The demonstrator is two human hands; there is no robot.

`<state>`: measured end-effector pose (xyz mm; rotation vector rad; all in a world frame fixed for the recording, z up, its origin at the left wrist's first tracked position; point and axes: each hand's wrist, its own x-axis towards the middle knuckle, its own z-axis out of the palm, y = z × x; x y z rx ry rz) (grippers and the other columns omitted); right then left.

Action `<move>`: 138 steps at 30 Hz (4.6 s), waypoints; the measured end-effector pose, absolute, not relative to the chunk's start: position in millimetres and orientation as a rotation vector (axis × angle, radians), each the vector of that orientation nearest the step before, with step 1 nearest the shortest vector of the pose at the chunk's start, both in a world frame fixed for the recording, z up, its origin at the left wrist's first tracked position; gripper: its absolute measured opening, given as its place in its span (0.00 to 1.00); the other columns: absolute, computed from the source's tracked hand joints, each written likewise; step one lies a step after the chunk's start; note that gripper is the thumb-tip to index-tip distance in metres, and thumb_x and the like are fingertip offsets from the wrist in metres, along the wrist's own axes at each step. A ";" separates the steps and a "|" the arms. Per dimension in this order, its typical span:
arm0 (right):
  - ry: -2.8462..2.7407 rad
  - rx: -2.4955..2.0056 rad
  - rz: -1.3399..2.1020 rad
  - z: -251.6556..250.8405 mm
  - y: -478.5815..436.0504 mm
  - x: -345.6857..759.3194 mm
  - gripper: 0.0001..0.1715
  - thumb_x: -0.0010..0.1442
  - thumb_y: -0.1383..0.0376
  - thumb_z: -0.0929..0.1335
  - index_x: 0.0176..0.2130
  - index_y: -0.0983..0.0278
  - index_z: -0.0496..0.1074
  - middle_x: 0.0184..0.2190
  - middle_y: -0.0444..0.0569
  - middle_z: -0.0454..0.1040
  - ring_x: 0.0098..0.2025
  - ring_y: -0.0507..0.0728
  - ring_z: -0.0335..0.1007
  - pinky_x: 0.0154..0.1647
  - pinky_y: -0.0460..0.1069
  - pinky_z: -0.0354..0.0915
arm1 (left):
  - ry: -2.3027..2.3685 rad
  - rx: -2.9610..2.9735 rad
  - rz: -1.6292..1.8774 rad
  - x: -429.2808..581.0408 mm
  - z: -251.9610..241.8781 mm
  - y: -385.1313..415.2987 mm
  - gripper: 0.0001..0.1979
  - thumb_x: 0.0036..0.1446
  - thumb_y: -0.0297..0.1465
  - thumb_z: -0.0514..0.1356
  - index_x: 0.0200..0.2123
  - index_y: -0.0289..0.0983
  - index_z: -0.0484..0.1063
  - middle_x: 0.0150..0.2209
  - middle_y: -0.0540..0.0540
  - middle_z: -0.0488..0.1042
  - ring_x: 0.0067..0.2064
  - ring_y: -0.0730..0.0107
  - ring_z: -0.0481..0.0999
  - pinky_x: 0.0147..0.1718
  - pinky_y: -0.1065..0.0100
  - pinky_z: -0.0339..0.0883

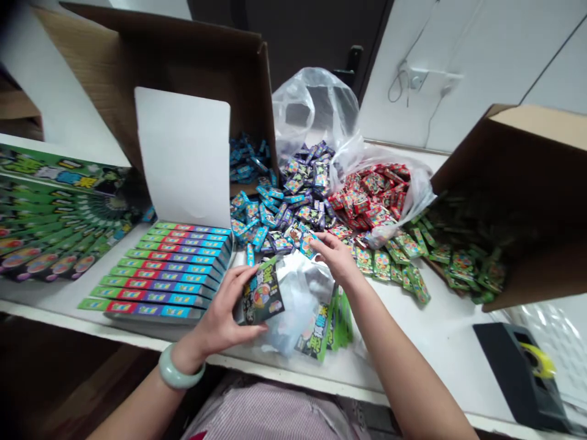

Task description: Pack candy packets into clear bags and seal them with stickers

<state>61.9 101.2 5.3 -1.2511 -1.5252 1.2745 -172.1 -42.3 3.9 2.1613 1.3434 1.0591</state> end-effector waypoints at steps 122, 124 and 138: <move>-1.532 -1.138 1.363 50.6 -35.5 92.3 0.11 0.53 0.58 0.72 0.31 0.62 0.69 0.27 0.43 0.71 0.25 0.51 0.66 0.25 0.47 0.65 | 1.172 1.333 1.315 -94.1 42.2 -57.7 0.05 0.55 0.32 0.63 0.31 0.36 0.72 0.28 0.50 0.72 0.30 0.73 0.70 0.29 0.72 0.66; -1.567 -1.124 1.425 55.3 -32.0 92.2 0.11 0.54 0.59 0.71 0.30 0.63 0.70 0.26 0.43 0.71 0.26 0.51 0.67 0.25 0.47 0.65 | 1.164 1.347 1.273 -95.4 46.0 -54.7 0.05 0.54 0.31 0.64 0.29 0.36 0.72 0.28 0.50 0.72 0.29 0.73 0.69 0.28 0.72 0.65; -1.849 -0.966 0.872 32.0 -64.7 94.5 0.06 0.63 0.68 0.66 0.40 0.59 0.72 0.40 0.49 0.72 0.46 0.56 0.69 0.46 0.53 0.67 | 1.038 1.537 1.211 -113.1 22.3 -67.2 0.04 0.59 0.31 0.62 0.37 0.38 0.72 0.35 0.47 0.74 0.37 0.69 0.74 0.37 0.69 0.69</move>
